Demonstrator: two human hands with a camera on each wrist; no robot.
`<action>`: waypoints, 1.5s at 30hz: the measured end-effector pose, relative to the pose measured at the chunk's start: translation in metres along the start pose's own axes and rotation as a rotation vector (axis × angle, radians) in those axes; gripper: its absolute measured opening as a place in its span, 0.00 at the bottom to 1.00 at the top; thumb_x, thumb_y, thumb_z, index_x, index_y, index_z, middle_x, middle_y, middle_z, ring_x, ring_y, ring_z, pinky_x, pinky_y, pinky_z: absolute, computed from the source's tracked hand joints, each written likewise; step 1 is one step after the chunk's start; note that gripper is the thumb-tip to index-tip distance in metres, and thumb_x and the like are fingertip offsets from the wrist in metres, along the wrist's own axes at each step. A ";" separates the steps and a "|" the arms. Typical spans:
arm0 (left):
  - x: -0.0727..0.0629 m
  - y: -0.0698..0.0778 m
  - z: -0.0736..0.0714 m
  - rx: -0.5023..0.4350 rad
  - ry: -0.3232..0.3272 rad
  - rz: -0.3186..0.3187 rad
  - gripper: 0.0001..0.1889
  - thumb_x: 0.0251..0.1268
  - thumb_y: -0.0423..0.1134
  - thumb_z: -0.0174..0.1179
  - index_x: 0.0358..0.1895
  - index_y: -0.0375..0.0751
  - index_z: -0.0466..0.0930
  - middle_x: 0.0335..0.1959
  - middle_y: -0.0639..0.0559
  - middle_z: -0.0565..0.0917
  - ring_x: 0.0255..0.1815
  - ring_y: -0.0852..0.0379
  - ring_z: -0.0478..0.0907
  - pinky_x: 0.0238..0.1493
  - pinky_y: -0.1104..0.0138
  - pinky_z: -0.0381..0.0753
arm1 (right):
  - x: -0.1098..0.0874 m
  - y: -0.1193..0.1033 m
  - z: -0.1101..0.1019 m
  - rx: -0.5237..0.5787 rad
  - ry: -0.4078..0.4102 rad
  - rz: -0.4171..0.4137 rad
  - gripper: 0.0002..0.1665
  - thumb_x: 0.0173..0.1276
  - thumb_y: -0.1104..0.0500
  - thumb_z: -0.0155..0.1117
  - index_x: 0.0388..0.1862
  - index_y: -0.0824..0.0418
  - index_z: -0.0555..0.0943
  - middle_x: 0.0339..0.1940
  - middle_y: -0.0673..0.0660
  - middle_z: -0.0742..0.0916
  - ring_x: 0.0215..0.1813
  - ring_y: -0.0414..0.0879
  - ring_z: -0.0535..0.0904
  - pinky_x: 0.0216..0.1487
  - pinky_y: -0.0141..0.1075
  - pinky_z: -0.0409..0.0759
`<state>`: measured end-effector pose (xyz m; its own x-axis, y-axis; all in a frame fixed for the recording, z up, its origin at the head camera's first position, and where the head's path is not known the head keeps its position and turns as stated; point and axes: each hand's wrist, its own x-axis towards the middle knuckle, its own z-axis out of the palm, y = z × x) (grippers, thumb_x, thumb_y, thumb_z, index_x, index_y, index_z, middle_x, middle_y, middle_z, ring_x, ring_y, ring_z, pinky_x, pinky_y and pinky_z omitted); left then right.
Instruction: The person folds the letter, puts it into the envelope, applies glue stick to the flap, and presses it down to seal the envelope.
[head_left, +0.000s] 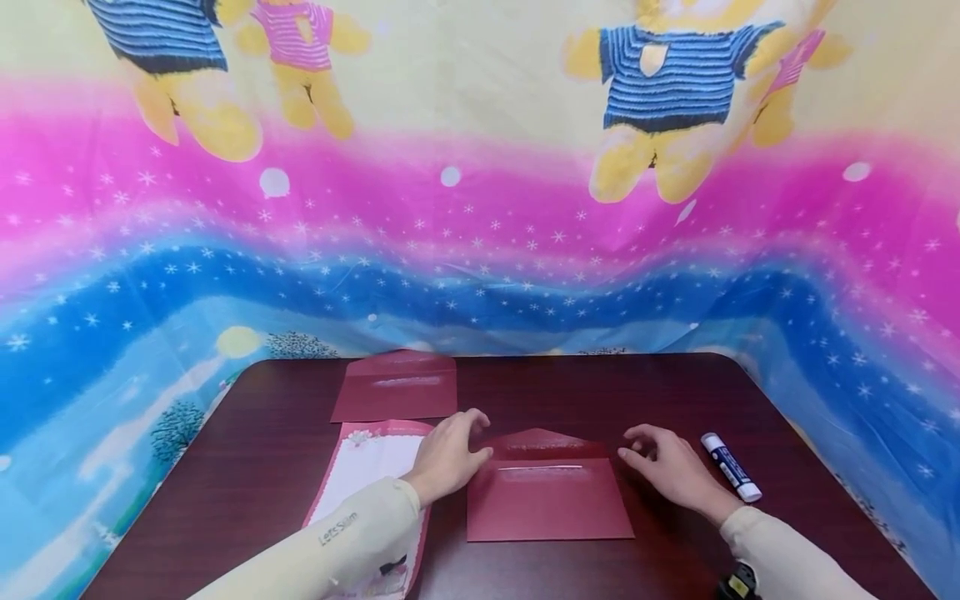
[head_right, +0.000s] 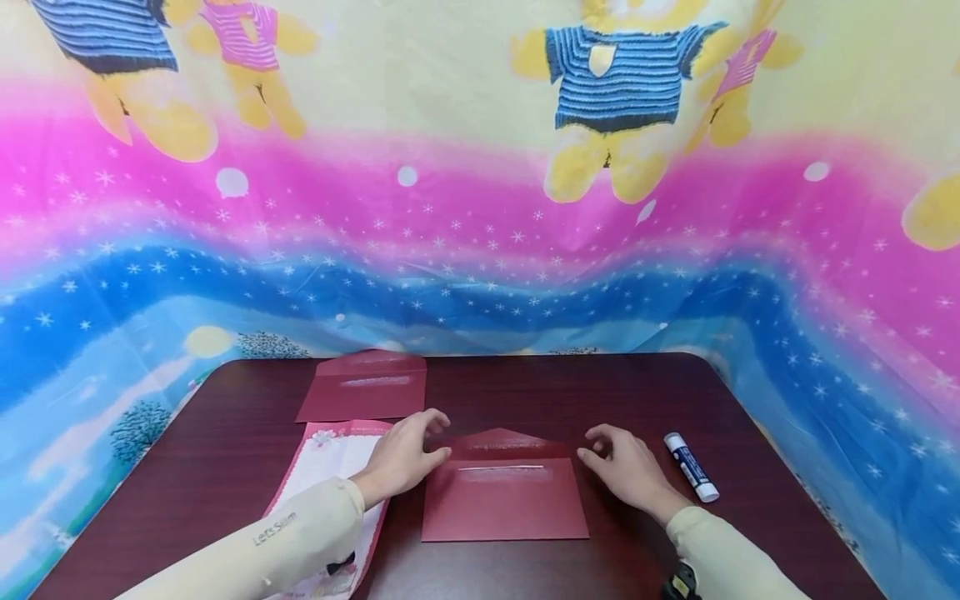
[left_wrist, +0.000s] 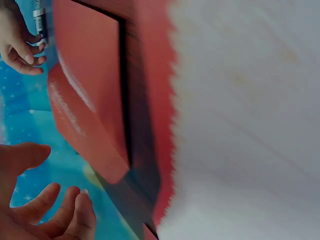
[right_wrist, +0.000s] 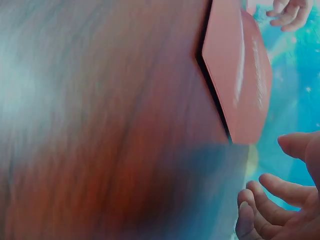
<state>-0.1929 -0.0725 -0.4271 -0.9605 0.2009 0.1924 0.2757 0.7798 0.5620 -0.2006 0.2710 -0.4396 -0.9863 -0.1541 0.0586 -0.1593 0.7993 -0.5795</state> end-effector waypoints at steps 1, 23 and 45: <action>-0.001 0.003 -0.001 -0.010 0.001 0.013 0.19 0.59 0.41 0.72 0.53 0.46 0.80 0.46 0.48 0.85 0.46 0.51 0.82 0.48 0.54 0.82 | 0.000 0.002 -0.004 -0.018 0.017 -0.007 0.22 0.71 0.51 0.68 0.55 0.64 0.81 0.41 0.55 0.86 0.36 0.43 0.76 0.35 0.35 0.75; -0.023 0.048 0.019 -0.060 -0.153 0.146 0.11 0.65 0.44 0.67 0.48 0.50 0.82 0.42 0.58 0.87 0.43 0.61 0.81 0.47 0.66 0.81 | -0.008 0.069 -0.071 -0.322 0.120 0.064 0.32 0.69 0.47 0.67 0.60 0.71 0.76 0.47 0.70 0.86 0.41 0.59 0.84 0.35 0.54 0.81; -0.043 0.058 0.034 -0.122 -0.231 0.199 0.04 0.66 0.42 0.65 0.41 0.51 0.84 0.31 0.66 0.82 0.33 0.73 0.75 0.37 0.75 0.75 | -0.014 0.101 -0.074 -0.308 -0.124 0.199 0.28 0.69 0.49 0.66 0.52 0.73 0.78 0.28 0.54 0.80 0.27 0.46 0.73 0.28 0.38 0.66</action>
<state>-0.1371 -0.0152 -0.4301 -0.8665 0.4823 0.1287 0.4480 0.6376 0.6268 -0.2063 0.3962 -0.4388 -0.9896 -0.0327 -0.1404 0.0107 0.9546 -0.2976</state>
